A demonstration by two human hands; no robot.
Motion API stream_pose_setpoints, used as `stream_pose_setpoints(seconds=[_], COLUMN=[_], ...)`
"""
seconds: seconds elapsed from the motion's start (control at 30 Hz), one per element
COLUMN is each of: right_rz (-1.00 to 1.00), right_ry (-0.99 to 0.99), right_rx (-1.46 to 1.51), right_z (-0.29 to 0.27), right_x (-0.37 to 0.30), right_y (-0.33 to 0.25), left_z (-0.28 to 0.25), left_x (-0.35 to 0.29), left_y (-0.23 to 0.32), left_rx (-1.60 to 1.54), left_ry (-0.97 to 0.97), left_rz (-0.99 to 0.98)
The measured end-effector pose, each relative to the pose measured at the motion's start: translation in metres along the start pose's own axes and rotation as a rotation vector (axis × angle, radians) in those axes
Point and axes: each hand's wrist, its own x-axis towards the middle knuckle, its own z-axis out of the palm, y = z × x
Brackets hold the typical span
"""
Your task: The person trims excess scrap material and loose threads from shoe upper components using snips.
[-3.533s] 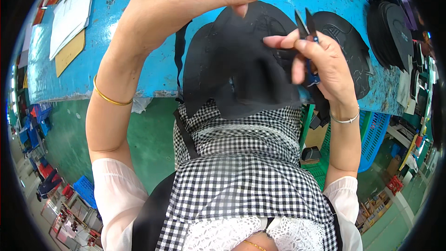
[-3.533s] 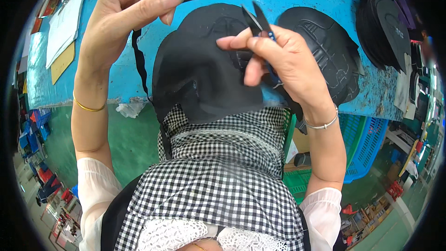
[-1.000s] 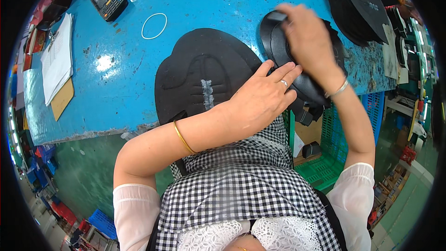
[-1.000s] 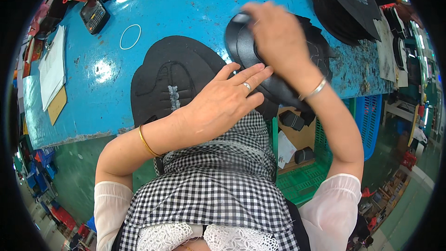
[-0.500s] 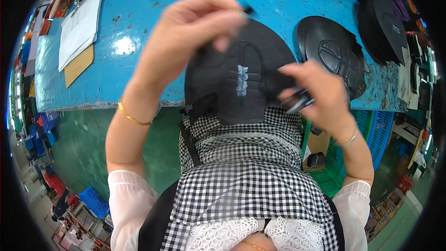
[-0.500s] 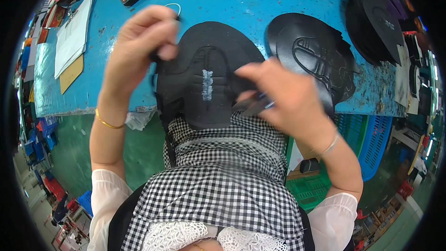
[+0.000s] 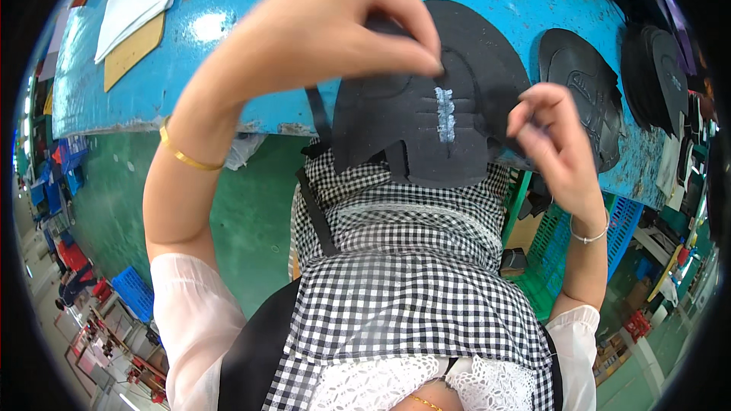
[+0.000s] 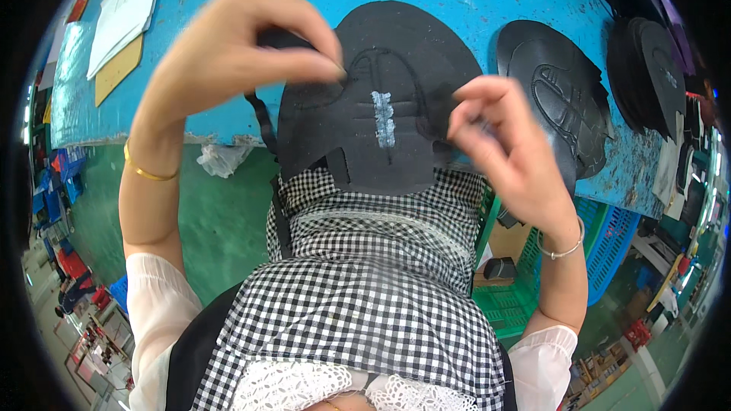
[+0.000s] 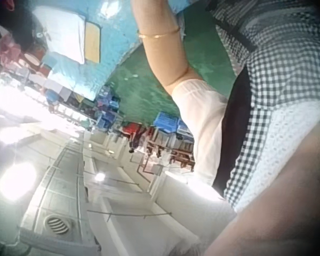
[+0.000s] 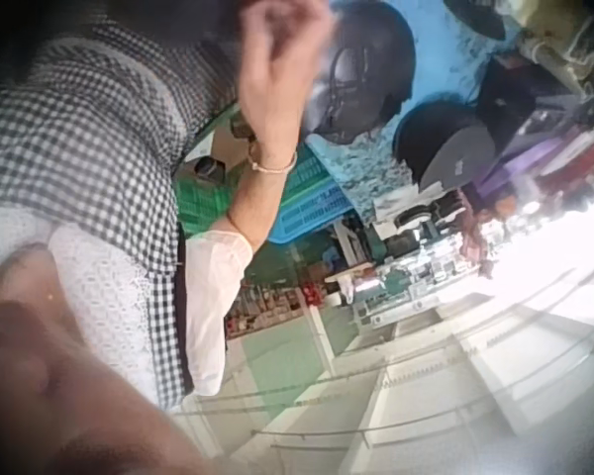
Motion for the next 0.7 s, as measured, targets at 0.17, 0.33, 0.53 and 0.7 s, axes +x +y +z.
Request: stream_pose_setpoints(seconds=[0.17, 0.33, 0.53, 0.7], right_rz=[0.09, 0.093, -0.08, -0.37], right_ry=[0.188, 0.168, 0.081, -0.115], right_rx=[0.098, -0.029, -0.215, -0.59], right_z=[0.004, 0.008, 0.003, 0.016], right_x=[0.013, 0.013, 0.012, 0.018], right_y=[0.014, 0.013, 0.004, -0.003], left_z=[0.042, 0.047, 0.056, 0.048], left_x=[0.027, 0.039, 0.035, 0.039], left_y=[-0.008, 0.0, -0.006, -0.009], left_rx=[0.161, 0.303, 0.436, 0.5], left_ry=[-0.316, -0.411, -0.31, -0.236], left_rz=[0.061, 0.046, 0.211, 0.229])
